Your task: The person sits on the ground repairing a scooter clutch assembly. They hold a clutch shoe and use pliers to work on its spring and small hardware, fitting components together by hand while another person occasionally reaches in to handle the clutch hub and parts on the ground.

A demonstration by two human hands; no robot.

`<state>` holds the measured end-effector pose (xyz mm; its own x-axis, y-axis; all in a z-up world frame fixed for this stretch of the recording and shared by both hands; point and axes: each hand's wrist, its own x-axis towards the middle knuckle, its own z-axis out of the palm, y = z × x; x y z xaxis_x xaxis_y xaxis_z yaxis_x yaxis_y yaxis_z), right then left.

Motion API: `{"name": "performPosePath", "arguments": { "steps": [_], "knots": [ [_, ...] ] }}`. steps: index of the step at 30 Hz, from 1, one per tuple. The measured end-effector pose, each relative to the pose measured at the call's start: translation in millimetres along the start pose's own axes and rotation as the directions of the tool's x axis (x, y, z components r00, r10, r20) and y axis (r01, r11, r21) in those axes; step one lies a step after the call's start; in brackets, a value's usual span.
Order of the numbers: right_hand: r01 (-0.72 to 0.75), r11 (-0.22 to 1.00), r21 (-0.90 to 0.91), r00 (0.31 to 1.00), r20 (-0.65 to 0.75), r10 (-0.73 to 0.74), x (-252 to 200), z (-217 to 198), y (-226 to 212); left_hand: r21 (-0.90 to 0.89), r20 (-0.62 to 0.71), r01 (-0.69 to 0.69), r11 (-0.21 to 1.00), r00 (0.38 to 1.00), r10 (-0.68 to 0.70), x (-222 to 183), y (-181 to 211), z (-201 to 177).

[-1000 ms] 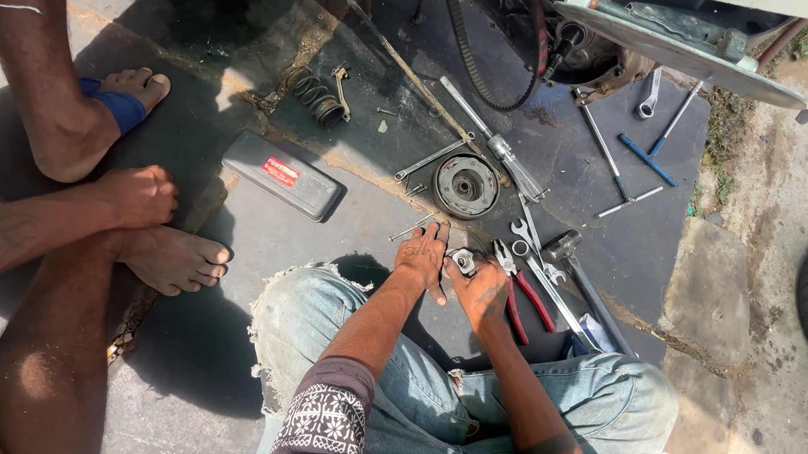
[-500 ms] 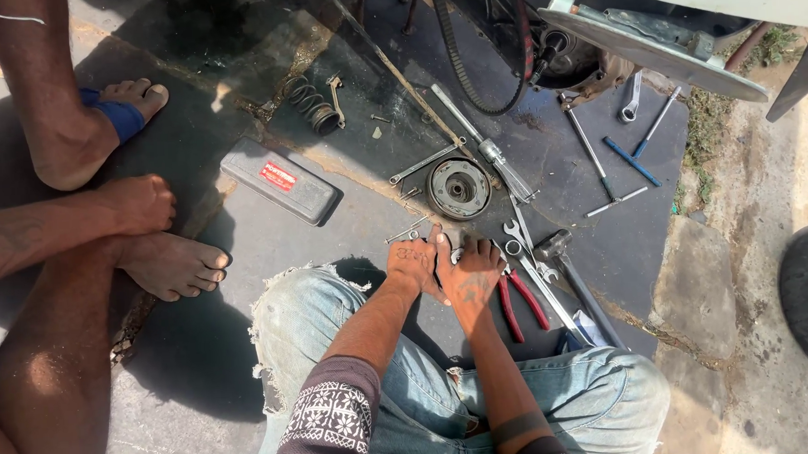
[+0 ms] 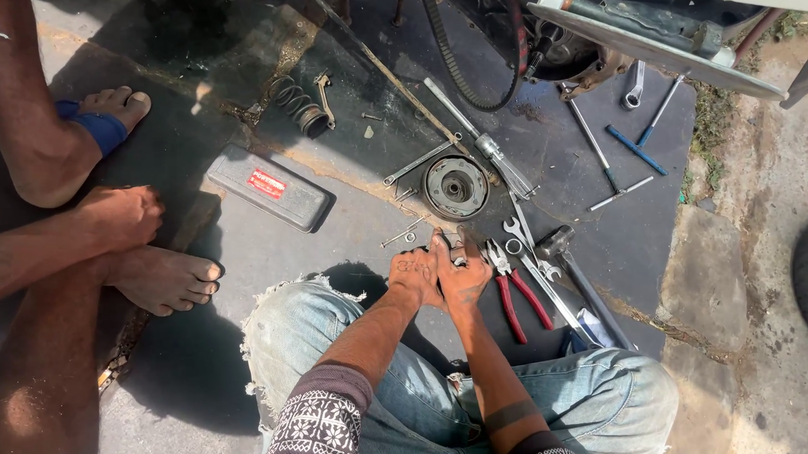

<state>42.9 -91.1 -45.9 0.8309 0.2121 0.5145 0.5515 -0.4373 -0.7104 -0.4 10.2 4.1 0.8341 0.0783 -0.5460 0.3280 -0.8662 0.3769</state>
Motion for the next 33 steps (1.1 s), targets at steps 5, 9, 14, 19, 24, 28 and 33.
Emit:
{"name": "performPosePath", "arguments": {
  "steps": [5, 9, 14, 19, 24, 28, 33],
  "knots": [
    [0.035, 0.999, -0.028, 0.997, 0.068, -0.033, -6, 4, 31, -0.026, -0.008, -0.009, 1.000, 1.000, 0.008, 9, -7, 5],
    [0.165, 0.986, -0.016, 0.982, 0.100, -0.163, 0, -1, 26, -0.010, 0.029, -0.023, 1.000, 0.999, 0.023, 10, -7, 3],
    [0.301, 0.954, 0.011, 0.940, 0.167, -0.298, 7, -7, 25, 0.005, 0.028, -0.037, 0.999, 0.999, 0.037, 13, -8, 4],
    [0.375, 0.926, 0.029, 0.897, 0.242, -0.371, 12, -13, 31, -0.002, 0.024, -0.027, 1.000, 0.999, 0.028, 28, -13, 21],
    [0.478, 0.872, 0.102, 0.828, 0.279, -0.486, 18, -16, 31, 0.051, -0.006, -0.115, 0.992, 0.993, 0.115, 38, -22, 30],
    [0.405, 0.905, 0.128, 0.855, 0.296, -0.425, 9, -18, 40, 0.012, -0.032, -0.100, 0.995, 0.994, 0.100, 12, -9, -1],
    [0.237, 0.965, 0.112, 0.841, 0.473, -0.261, 20, -60, 58, 0.145, -0.060, 0.043, 0.988, 0.998, -0.035, 0, 5, -19]
  ]
}}
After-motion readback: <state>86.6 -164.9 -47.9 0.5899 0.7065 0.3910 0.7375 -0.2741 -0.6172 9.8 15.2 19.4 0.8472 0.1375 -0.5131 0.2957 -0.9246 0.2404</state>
